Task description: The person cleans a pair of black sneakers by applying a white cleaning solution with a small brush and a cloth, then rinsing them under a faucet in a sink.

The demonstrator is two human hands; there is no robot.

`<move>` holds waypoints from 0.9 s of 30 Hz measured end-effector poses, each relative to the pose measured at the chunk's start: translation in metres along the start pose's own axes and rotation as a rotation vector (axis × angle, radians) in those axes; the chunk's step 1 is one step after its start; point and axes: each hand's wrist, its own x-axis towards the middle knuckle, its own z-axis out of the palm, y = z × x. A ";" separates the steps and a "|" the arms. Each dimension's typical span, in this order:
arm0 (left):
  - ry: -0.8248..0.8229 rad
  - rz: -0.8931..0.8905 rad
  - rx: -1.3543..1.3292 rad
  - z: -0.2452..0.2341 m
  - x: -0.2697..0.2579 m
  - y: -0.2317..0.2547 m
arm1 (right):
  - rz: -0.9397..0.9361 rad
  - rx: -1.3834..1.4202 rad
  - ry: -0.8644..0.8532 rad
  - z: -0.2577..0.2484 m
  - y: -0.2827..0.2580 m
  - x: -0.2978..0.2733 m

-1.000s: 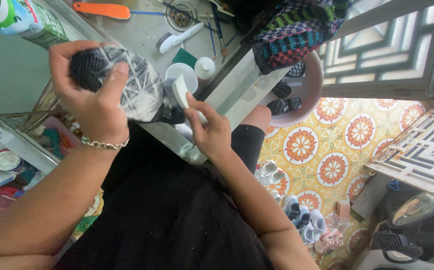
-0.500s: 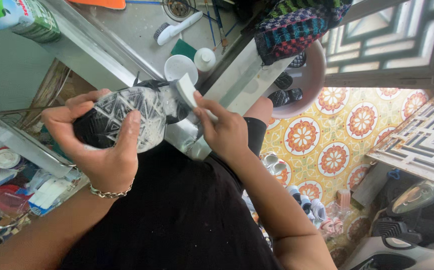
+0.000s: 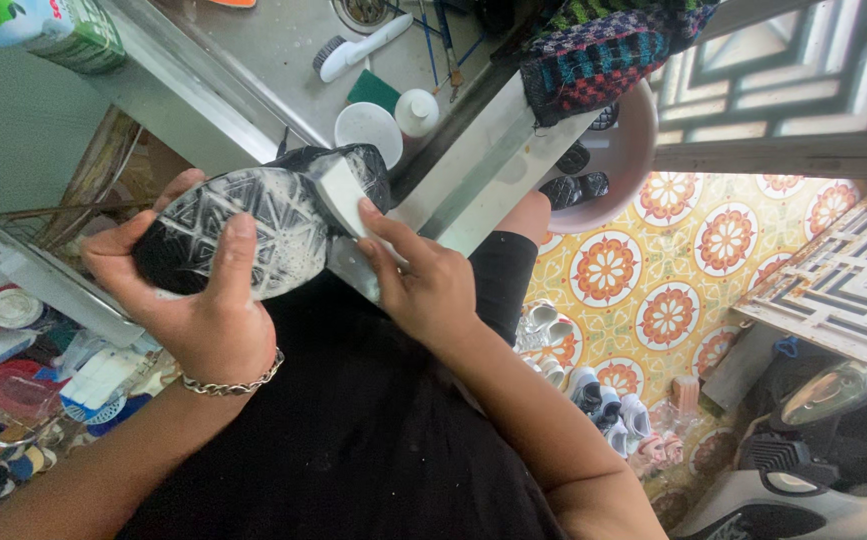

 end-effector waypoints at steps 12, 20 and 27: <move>0.080 -0.753 -0.080 -0.025 0.004 0.026 | -0.132 -0.093 -0.040 -0.003 -0.002 -0.002; 0.010 -0.815 -0.187 -0.011 -0.003 0.029 | -0.092 -0.130 0.024 0.002 0.017 0.002; 0.002 -0.764 -0.127 -0.014 0.000 0.030 | -0.099 0.011 -0.025 -0.008 0.028 -0.007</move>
